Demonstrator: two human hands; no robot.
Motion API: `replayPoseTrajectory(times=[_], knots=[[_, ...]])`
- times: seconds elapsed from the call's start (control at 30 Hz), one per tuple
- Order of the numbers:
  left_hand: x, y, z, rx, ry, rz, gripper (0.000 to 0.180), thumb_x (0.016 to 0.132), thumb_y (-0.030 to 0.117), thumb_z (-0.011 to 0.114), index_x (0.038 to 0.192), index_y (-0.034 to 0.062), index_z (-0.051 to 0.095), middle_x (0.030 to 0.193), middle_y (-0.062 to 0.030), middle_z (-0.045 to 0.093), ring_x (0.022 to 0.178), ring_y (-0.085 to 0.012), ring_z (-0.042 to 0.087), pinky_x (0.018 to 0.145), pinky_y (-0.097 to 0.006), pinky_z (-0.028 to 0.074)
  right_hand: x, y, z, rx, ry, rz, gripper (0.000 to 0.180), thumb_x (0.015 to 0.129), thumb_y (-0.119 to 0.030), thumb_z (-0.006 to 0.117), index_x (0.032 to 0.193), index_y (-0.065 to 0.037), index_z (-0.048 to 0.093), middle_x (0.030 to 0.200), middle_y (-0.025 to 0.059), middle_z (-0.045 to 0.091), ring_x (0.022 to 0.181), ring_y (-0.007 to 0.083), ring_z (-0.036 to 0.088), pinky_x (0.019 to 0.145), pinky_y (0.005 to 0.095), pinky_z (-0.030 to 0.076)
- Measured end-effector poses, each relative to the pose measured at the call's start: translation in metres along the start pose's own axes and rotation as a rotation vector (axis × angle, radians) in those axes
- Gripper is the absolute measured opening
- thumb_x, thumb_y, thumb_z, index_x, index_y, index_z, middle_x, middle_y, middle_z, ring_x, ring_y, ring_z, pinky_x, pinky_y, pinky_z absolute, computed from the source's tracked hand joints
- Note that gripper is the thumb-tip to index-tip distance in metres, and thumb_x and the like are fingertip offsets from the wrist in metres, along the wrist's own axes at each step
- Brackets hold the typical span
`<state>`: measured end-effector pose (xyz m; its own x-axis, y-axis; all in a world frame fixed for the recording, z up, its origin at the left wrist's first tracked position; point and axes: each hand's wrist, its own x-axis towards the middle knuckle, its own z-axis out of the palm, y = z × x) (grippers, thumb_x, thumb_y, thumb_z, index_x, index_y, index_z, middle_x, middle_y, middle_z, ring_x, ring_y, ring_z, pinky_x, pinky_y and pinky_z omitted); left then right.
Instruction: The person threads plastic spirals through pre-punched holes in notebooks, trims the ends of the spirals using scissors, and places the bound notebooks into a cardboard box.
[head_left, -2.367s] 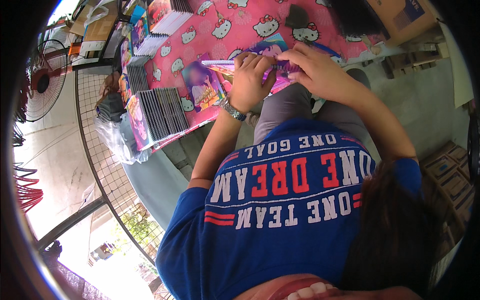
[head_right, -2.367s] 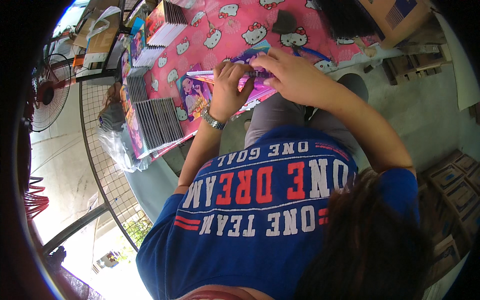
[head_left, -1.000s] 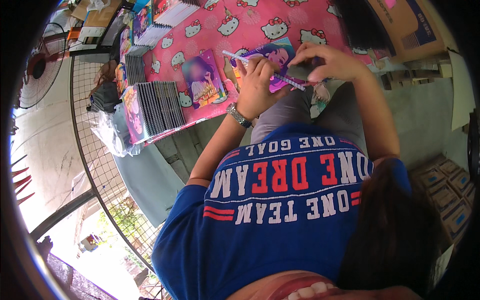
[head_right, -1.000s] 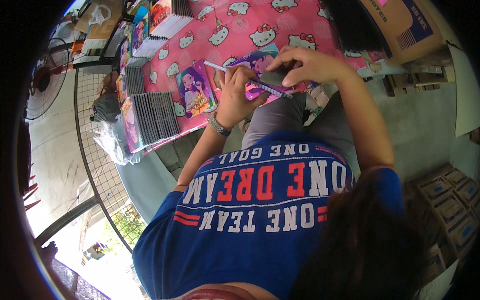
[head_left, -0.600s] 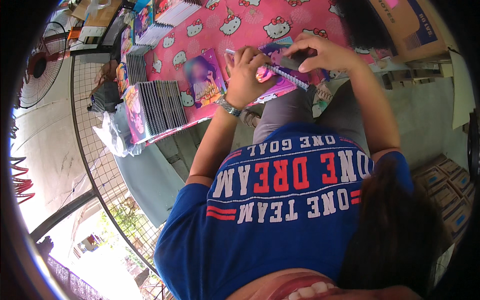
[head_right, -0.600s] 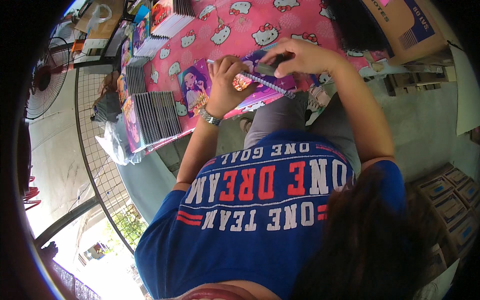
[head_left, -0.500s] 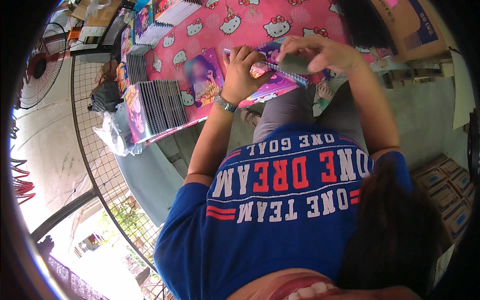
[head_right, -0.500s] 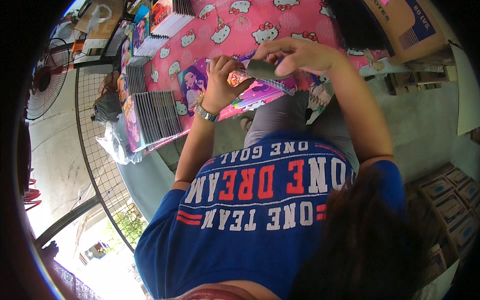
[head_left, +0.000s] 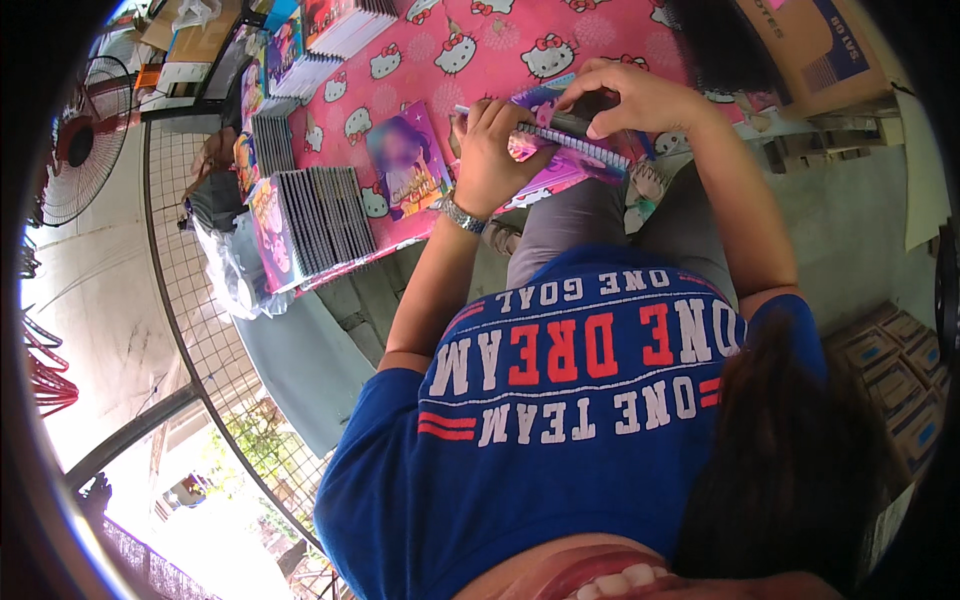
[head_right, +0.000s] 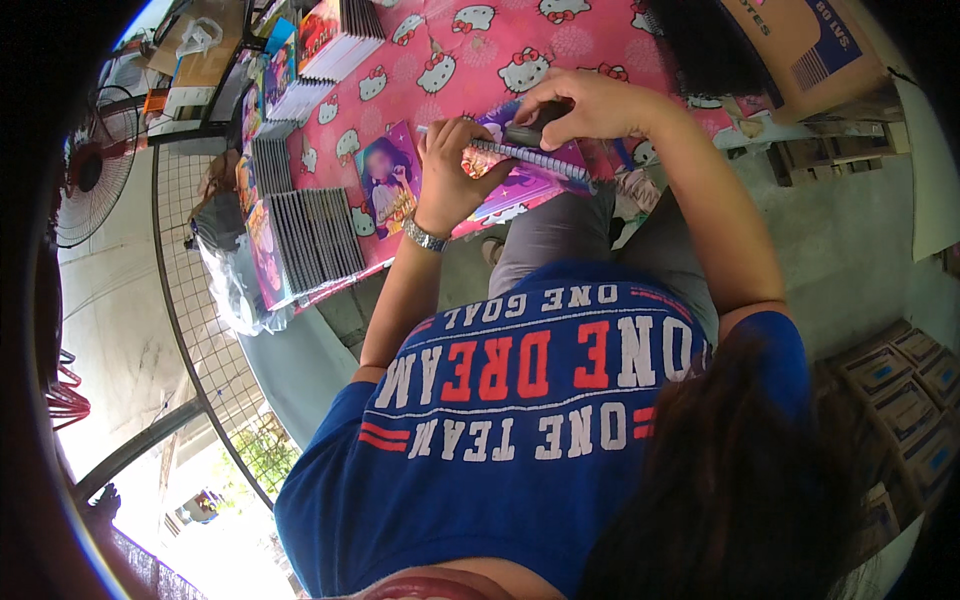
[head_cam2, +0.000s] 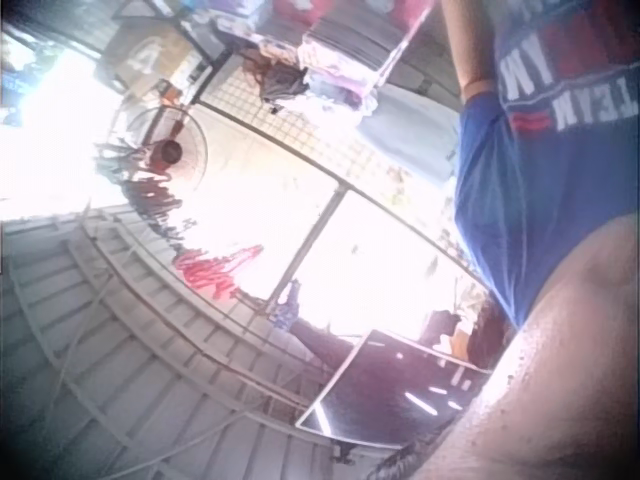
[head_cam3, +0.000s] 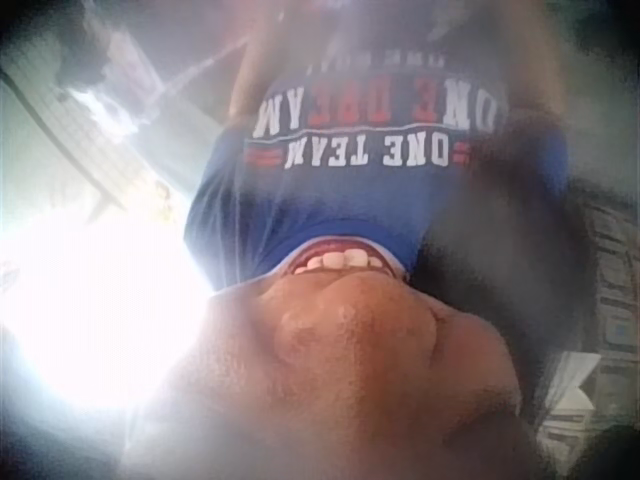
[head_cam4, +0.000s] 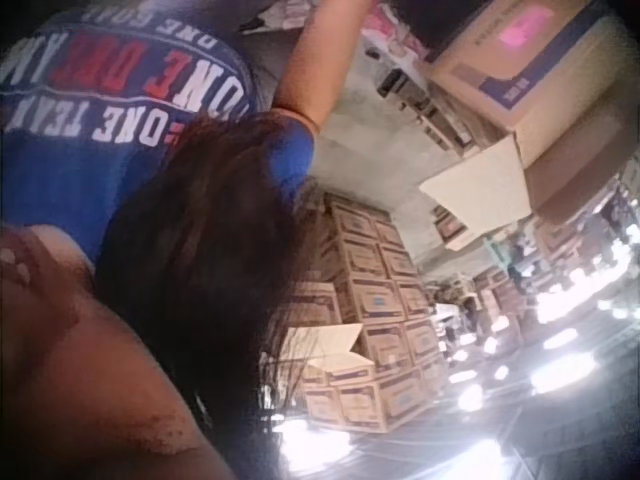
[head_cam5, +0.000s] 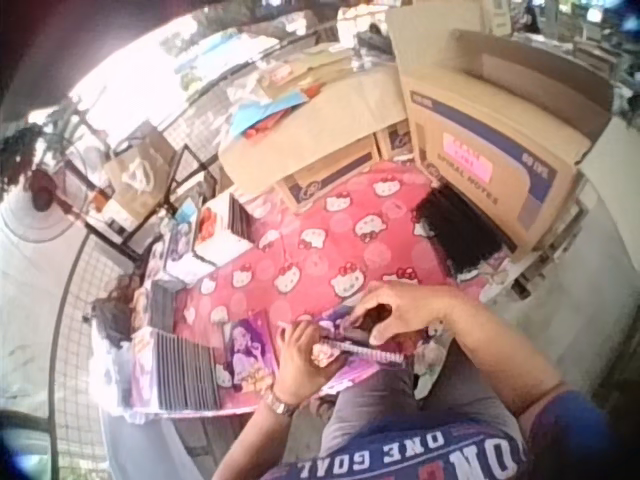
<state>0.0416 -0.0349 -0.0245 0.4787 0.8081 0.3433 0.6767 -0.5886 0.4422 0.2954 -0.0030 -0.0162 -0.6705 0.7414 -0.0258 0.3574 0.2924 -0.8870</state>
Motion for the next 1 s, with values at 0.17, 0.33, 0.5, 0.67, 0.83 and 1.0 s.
replayPoseTrajectory(times=[0.17, 0.33, 0.5, 0.67, 0.83, 1.0], knots=[[0.001, -0.003, -0.002, -0.024, -0.007, -0.014, 0.037, 0.063, 0.021, 0.082, 0.094, 0.0132, 0.064, 0.096, -0.0015, 0.062, 0.104, -0.0271, 0.054, 0.091, -0.052, 0.033, 0.008, -0.007, 0.0, 0.401, -0.102, -0.051, 0.055, 0.065, -0.028, 0.071, 0.117, -0.011, 0.068, 0.111, 0.0041, 0.057, 0.103, 0.0191, 0.052, 0.09, 0.0317, 0.042], [-0.003, -0.022, -0.007, 0.023, 0.033, 0.038, 0.041, 0.066, 0.01, 0.081, 0.101, 0.0067, 0.061, 0.104, -0.0091, 0.061, 0.102, -0.0299, 0.055, 0.088, -0.043, 0.042, 0.025, -0.007, 0.001, 0.332, -0.118, -0.06, 0.047, 0.073, -0.02, 0.069, 0.118, -0.008, 0.066, 0.111, 0.0076, 0.057, 0.099, 0.0181, 0.056, 0.087, 0.0295, 0.045], [0.002, -0.045, -0.02, 0.065, 0.068, 0.01, 0.037, 0.067, 0.004, 0.079, 0.101, 0.0072, 0.064, 0.117, -0.0101, 0.058, 0.106, -0.0317, 0.055, 0.091, -0.042, 0.044, 0.047, 0.008, -0.001, 0.811, -0.256, -0.239, 0.049, 0.074, -0.019, 0.067, 0.121, -0.005, 0.064, 0.103, 0.0062, 0.062, 0.089, 0.0148, 0.059, 0.079, 0.0286, 0.049], [0.003, -0.054, -0.025, -0.287, -0.126, -0.161, 0.025, 0.078, -0.002, 0.074, 0.101, 0.0009, 0.063, 0.105, -0.0077, 0.062, 0.088, -0.0169, 0.065, 0.071, -0.026, 0.053, 0.055, 0.004, -0.007, 0.752, -0.185, -0.041, 0.053, 0.074, -0.021, 0.069, 0.125, -0.005, 0.062, 0.105, 0.006, 0.062, 0.1, 0.0134, 0.057, 0.091, 0.0283, 0.045], [0.001, -0.065, -0.026, -0.476, -0.178, -0.169, 0.026, 0.08, -0.005, 0.072, 0.104, -0.0008, 0.06, 0.102, -0.0057, 0.061, 0.092, -0.0141, 0.063, 0.078, -0.028, 0.052, 0.06, 0.001, -0.004, 0.72, -0.286, -0.094, 0.053, 0.074, -0.022, 0.069, 0.123, -0.002, 0.062, 0.105, 0.0064, 0.063, 0.1, 0.014, 0.057, 0.091, 0.0284, 0.045], [0.0, -0.074, -0.023, -0.585, -0.206, -0.233, 0.031, 0.081, -0.008, 0.07, 0.108, 0.0008, 0.059, 0.102, -0.0035, 0.061, 0.092, -0.0116, 0.062, 0.082, -0.026, 0.05, 0.069, 0.007, 0.002, 0.567, -0.26, -0.058, 0.057, 0.064, -0.027, 0.073, 0.116, -0.003, 0.066, 0.111, 0.0078, 0.061, 0.106, 0.0183, 0.053, 0.097, 0.0327, 0.041]])
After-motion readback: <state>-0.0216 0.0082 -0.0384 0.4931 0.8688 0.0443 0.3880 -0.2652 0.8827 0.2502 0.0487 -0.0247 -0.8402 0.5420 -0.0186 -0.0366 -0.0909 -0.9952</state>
